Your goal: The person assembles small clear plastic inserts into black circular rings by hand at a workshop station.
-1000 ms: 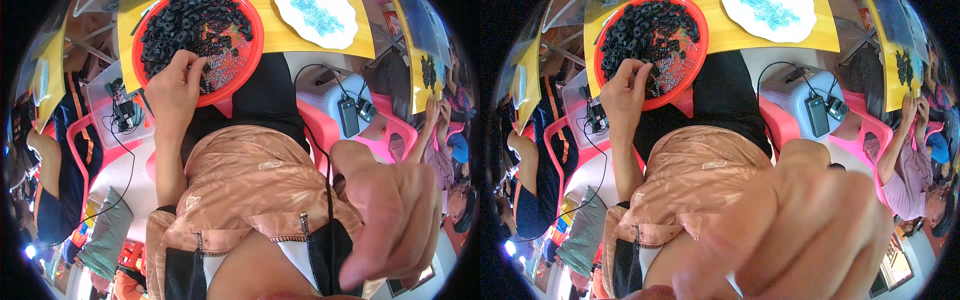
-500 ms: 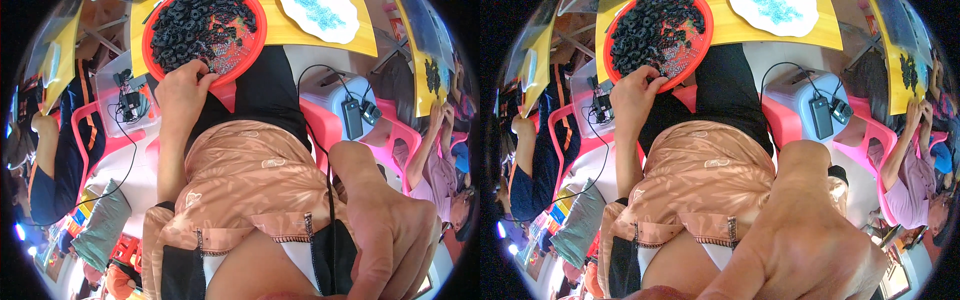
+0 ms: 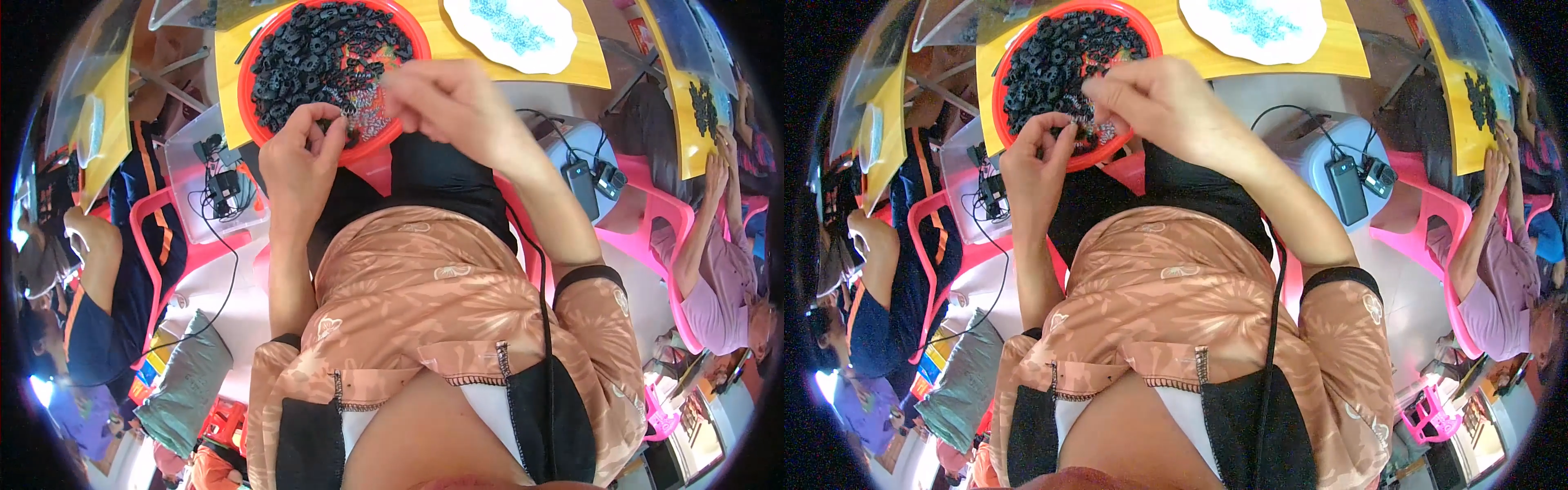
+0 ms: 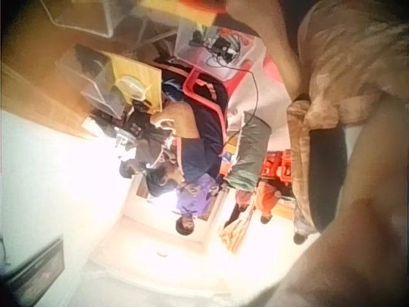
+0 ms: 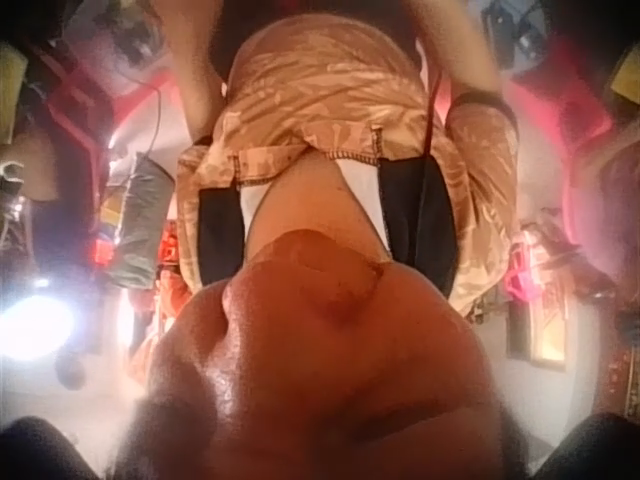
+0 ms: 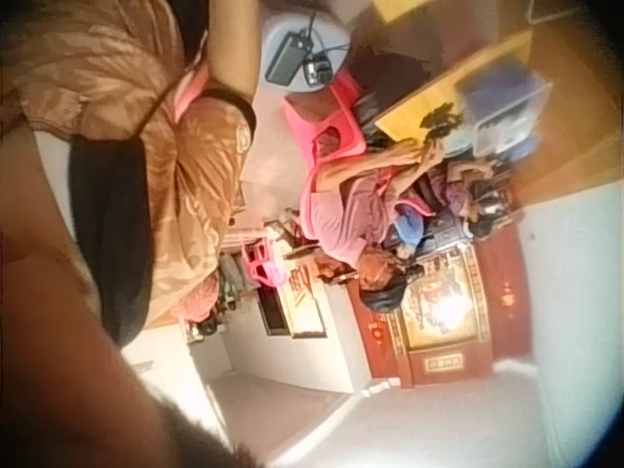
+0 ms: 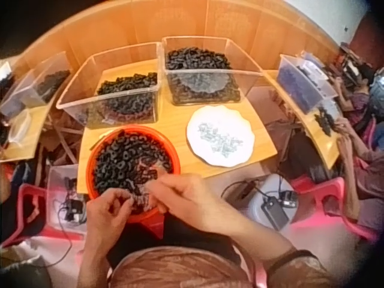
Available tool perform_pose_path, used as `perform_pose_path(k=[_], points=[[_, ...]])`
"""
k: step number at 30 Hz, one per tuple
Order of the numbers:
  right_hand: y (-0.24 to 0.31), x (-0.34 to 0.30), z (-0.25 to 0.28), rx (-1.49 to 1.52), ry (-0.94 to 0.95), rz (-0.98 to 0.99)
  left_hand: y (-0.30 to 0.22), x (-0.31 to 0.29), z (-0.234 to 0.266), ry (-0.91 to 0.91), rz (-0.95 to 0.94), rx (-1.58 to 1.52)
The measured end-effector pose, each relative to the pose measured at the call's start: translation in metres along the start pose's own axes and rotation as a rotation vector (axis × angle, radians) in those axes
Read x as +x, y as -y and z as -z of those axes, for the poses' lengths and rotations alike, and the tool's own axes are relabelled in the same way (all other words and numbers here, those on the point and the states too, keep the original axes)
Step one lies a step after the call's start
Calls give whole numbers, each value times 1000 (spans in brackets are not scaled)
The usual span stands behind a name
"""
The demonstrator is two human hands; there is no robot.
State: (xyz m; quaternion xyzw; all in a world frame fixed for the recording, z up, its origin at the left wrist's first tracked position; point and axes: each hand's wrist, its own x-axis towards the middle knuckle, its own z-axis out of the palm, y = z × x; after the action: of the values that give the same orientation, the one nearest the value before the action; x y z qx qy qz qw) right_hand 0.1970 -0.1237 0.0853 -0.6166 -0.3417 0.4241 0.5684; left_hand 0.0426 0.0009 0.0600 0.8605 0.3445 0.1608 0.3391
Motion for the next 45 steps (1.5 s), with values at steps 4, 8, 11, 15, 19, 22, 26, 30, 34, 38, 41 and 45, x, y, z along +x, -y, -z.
perform_pose_path(k=[4, 8, 11, 15, 19, 22, 26, 30, 34, 38, 41, 45], points=[[-29, 26, -10, -99, 148, -52, -2, 2, 5, -76, -80, -50], [-42, 42, -14, -153, 186, -22, 1, 5, 6, -106, -178, -78], [-41, 48, -13, 86, 292, -62, 8, 11, 4, -111, -227, -34], [-45, 49, -15, 96, 144, 22, 16, 17, 7, -50, -92, -220], [-46, 45, -12, 46, 89, 10, 18, 25, 8, -74, -36, -321], [-51, 43, -12, 10, 62, 33, 21, 22, 13, -42, -38, -240], [-51, 40, -10, -39, 43, 70, 26, 11, 22, 176, -41, 126], [-50, 39, -9, -46, 2, 79, 29, 4, 17, 246, -42, 279], [-51, 39, -8, -77, -9, 65, 32, 5, 12, 187, -84, 312], [-51, 39, -7, -100, -26, 81, 21, 11, 6, 146, -28, 289], [-51, 39, -6, -93, -21, 44, 23, 17, -1, 129, -101, 282], [-52, 39, -5, -94, -43, 73, 20, 22, -3, 177, -137, 343]])
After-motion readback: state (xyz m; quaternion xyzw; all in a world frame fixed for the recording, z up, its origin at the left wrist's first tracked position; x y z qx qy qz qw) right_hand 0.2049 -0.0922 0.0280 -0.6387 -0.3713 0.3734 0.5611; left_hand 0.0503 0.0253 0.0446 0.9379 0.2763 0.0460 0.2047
